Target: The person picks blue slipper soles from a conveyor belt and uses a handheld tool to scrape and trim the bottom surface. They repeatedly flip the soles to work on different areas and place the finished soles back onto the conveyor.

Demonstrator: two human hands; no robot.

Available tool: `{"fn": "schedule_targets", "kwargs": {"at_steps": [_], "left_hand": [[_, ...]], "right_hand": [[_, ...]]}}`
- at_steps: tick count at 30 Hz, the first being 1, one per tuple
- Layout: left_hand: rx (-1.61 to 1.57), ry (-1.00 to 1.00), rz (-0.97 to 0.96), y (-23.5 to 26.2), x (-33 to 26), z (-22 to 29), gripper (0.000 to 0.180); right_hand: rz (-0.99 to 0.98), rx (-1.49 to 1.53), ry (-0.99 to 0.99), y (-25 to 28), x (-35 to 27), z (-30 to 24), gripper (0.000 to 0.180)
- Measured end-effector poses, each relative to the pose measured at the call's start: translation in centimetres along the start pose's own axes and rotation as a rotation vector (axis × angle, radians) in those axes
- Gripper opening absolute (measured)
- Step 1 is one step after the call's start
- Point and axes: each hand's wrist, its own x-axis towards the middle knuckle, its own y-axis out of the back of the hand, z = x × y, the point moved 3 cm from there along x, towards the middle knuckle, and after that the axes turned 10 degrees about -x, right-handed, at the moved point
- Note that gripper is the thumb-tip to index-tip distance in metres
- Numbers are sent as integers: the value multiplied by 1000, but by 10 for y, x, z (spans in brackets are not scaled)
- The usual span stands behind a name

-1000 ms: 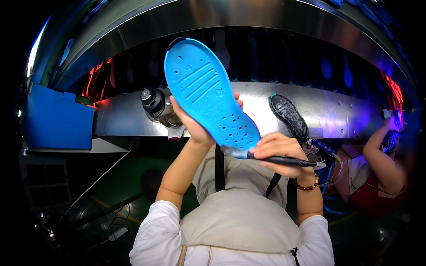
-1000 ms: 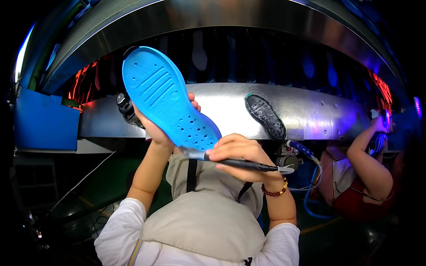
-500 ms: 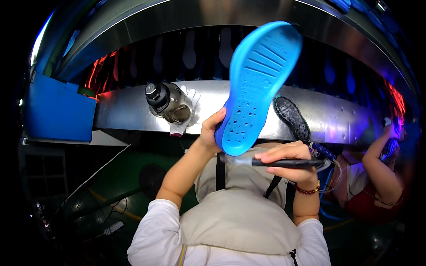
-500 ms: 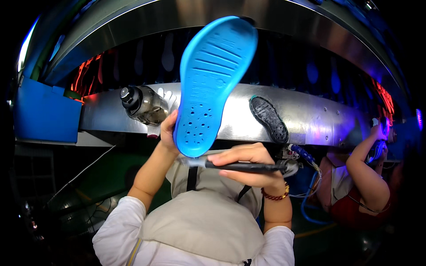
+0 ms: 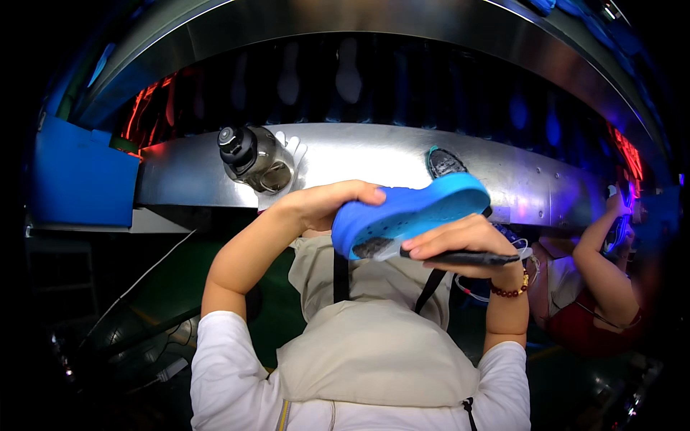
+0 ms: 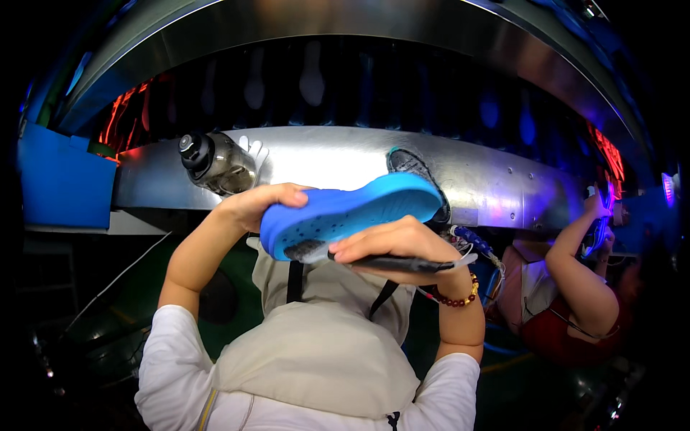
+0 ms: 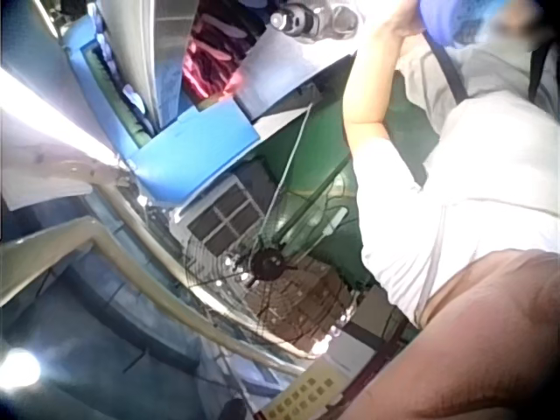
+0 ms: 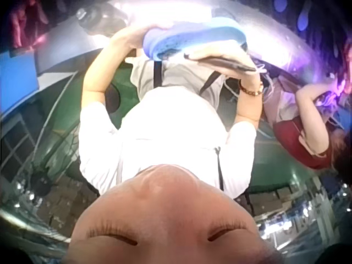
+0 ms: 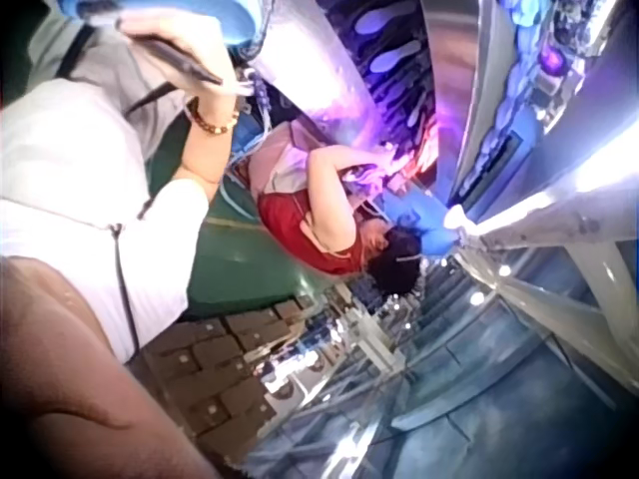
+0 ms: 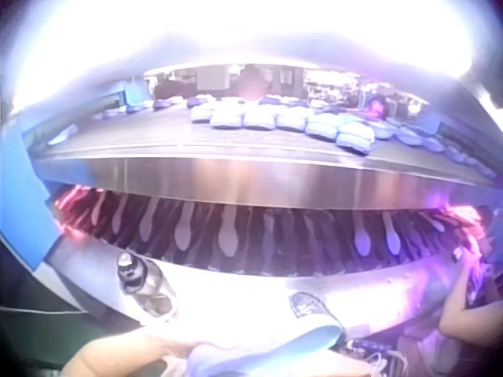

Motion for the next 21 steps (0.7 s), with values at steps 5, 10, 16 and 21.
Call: {"fn": "schedule_targets", "kwargs": {"at_steps": [5,10,16,21], "left_hand": [[6,-7,6,2,-8,-3,70],[384,-236,21,-10,-26,5,69],[122,-315,17,0,-40,4,66],[-495,-367,26,40,-42,-8,65]], "right_hand": [[-37,-90,-31,17,-5,-10,21],[-43,-126,-46,3,-13,1,21],[186,-94,-105,11,-22,16,22],[112,-25,-66,5,-30,-3,23]]}}
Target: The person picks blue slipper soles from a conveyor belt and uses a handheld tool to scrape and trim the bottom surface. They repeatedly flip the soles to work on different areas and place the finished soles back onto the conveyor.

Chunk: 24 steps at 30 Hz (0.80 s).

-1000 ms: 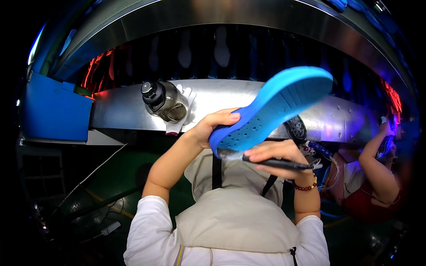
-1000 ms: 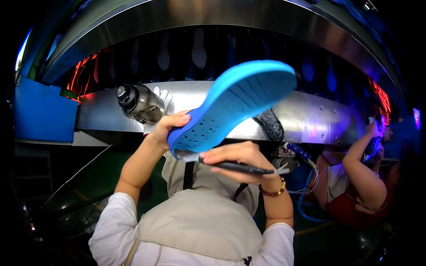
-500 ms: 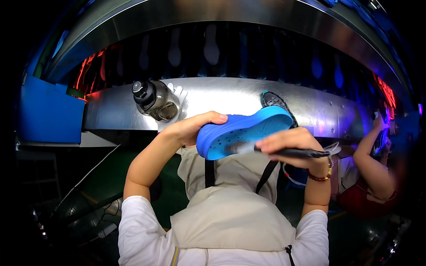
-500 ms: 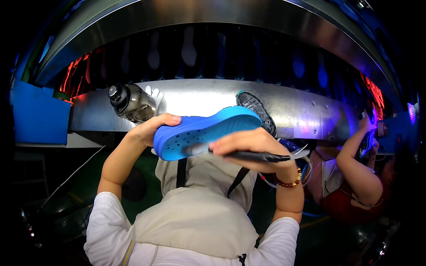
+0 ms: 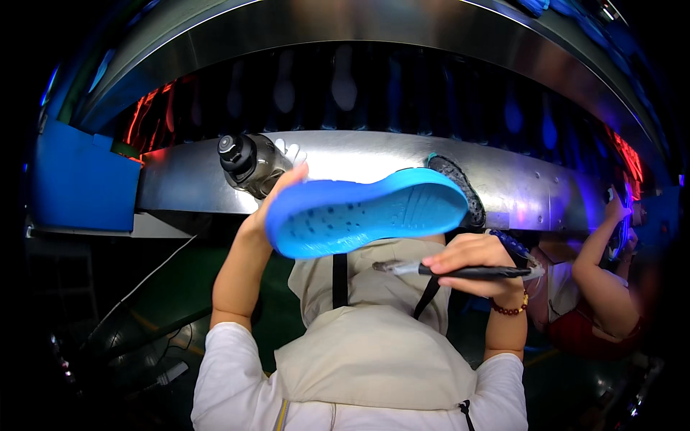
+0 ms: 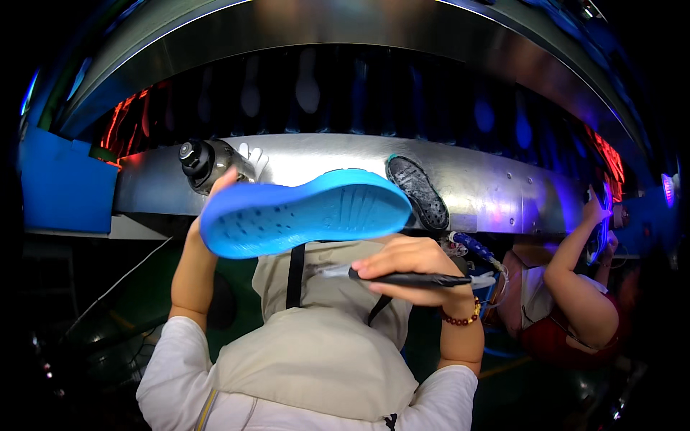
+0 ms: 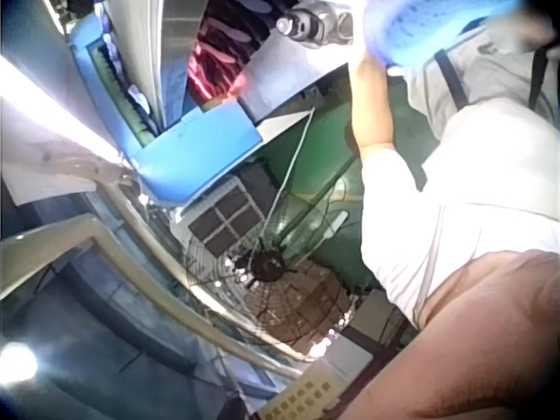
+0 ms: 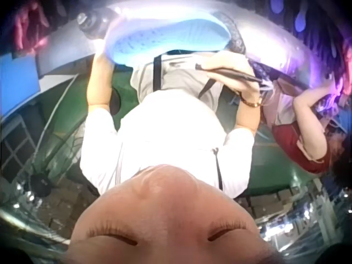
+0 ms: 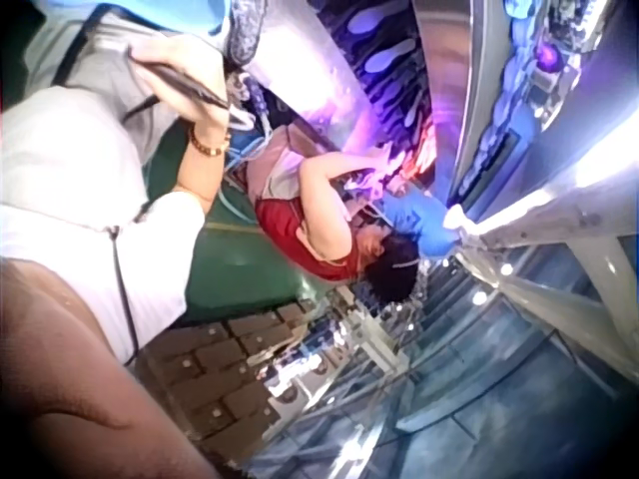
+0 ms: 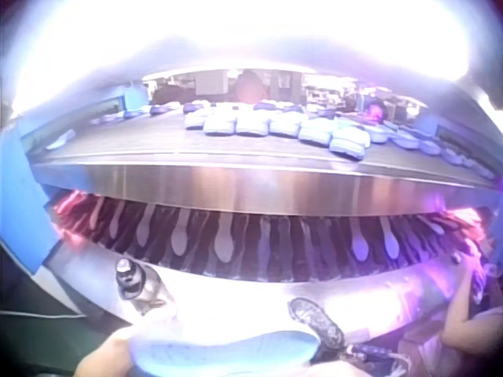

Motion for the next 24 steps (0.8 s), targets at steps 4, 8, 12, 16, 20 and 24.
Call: {"fn": "schedule_targets", "kwargs": {"at_steps": [4,8,12,16,20,24], "left_hand": [[-10,-436,-136,-4,40,-35,81],[-209,-224,-200,-4,69,-61,95],[-206,-301,-32,-8,69,-61,95],[-135,-438,-49,8,55,-40,95],[-135,-450,-84,-16,53,-41,90],[-61,-518,-119,-26,53,-40,91]], "right_hand": [[296,42,-28,-14,12,10,23],[373,-1,-208,-29,23,42,19],[390,-339,26,-45,39,26,16],[66,-341,120,-55,24,-12,15],[364,-134,35,-27,34,4,22],[185,-206,100,-43,39,-14,20]]}}
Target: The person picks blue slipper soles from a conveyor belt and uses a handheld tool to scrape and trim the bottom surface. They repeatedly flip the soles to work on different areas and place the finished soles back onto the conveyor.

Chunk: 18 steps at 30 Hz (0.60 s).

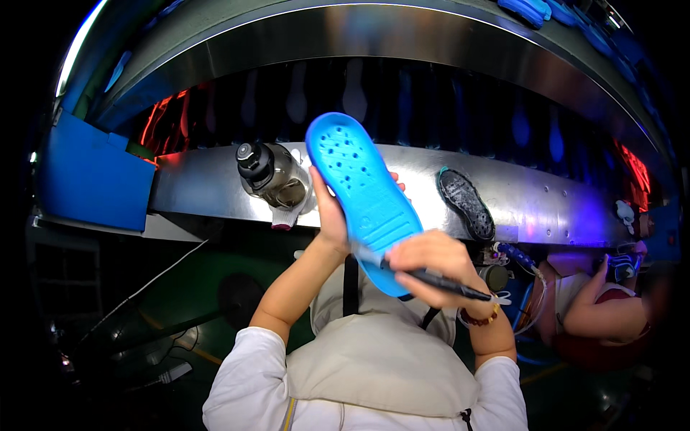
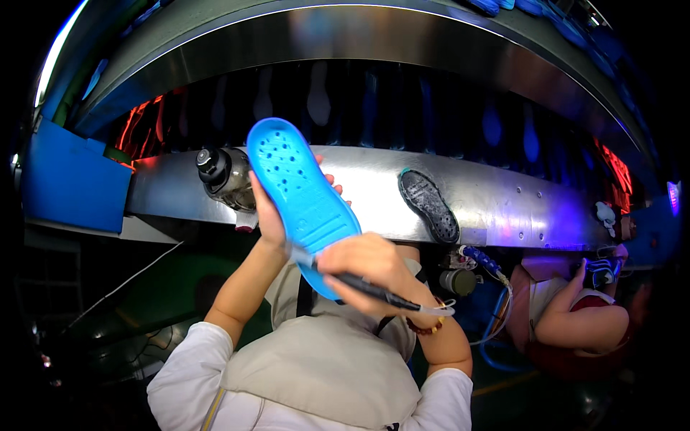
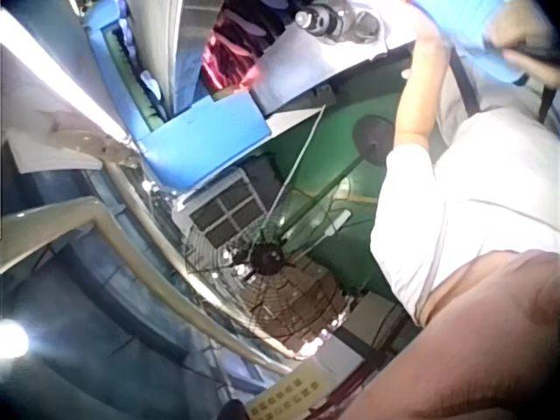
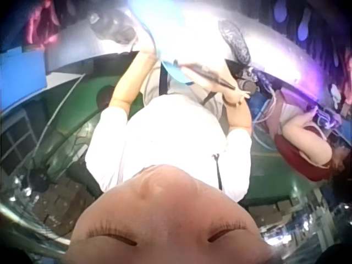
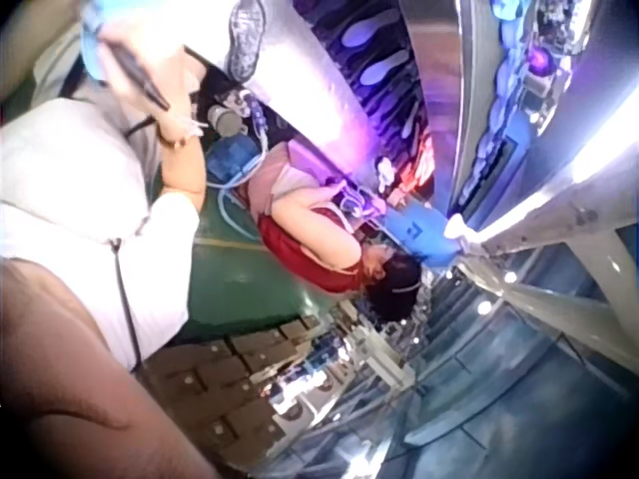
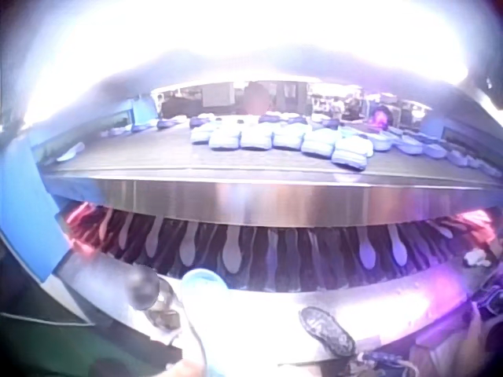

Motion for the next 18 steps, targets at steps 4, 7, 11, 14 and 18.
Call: {"fn": "schedule_targets", "kwargs": {"at_steps": [4,7,11,14,18], "left_hand": [[-3,-99,-18,-6,-1,21,95],[-25,-36,-33,-8,4,23,94],[32,-29,-201,-24,8,30,90],[-93,-22,-80,-45,9,32,89],[32,-42,-35,-46,-16,6,76]], "right_hand": [[7,302,-16,11,-19,22,22],[17,94,-76,4,-24,26,22],[-157,363,48,8,-25,25,24],[111,647,-218,11,-32,43,23],[350,917,-389,-5,-27,36,21]]}}
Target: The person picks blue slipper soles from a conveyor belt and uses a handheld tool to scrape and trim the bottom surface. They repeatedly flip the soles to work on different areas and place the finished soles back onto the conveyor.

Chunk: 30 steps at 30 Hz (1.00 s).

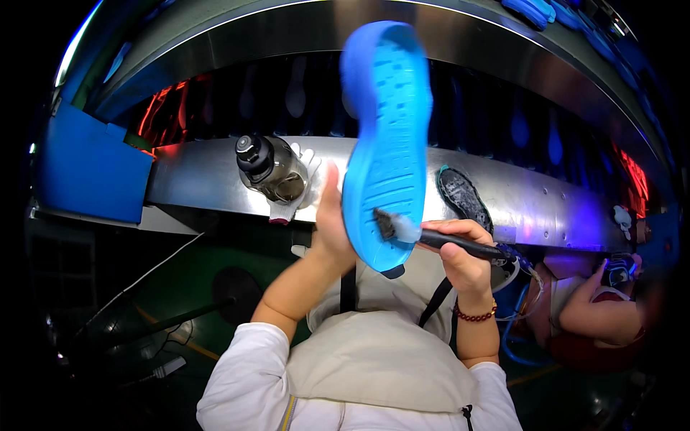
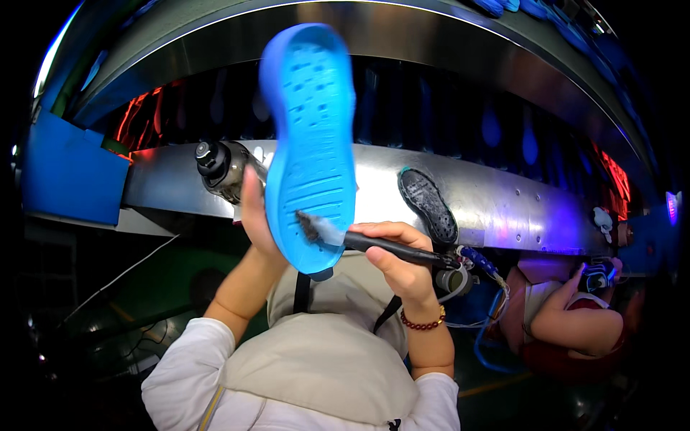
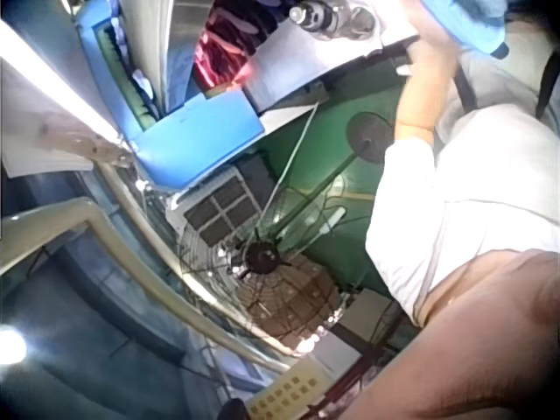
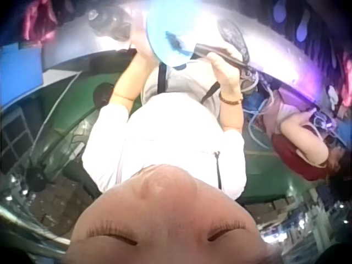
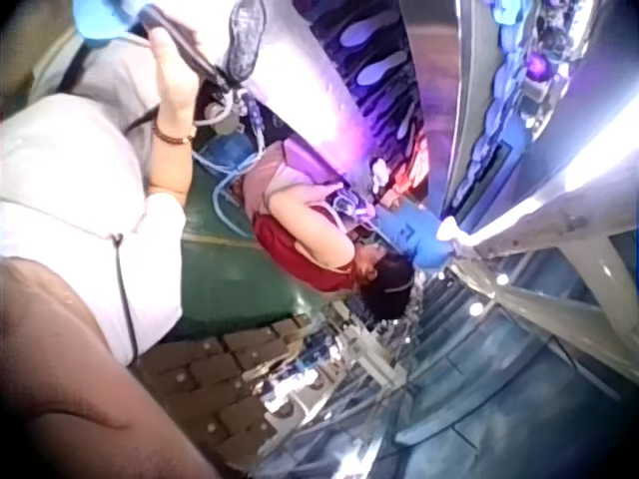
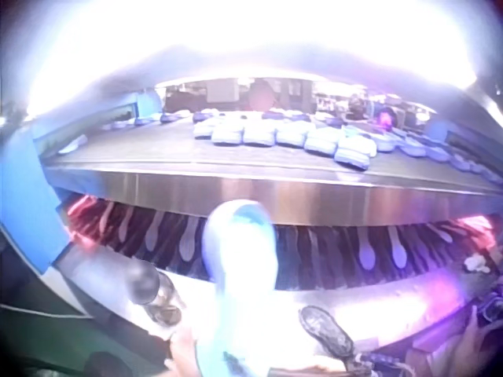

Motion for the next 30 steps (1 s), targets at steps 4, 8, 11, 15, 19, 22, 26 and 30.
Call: {"fn": "schedule_targets", "kwargs": {"at_steps": [4,8,11,15,19,22,26,30], "left_hand": [[-85,0,-64,7,-3,-11,60],[-140,-21,14,22,6,-8,54],[-198,20,8,25,12,-8,52],[-166,21,10,22,14,-2,51],[-181,63,-68,19,21,5,50],[-189,122,-58,21,21,7,51],[-186,210,-122,18,28,12,50],[-120,452,23,15,25,11,50]], "right_hand": [[-27,-443,196,-22,-7,-14,20],[-3,-495,244,-21,-1,-17,21],[-82,-564,204,-25,-3,-13,23],[-94,-360,166,-14,5,-29,21],[-334,-787,340,-17,20,-40,21],[-313,-750,334,-17,25,-45,19],[-443,-783,342,-34,16,-37,20],[-511,-799,371,-28,12,-42,21]]}}
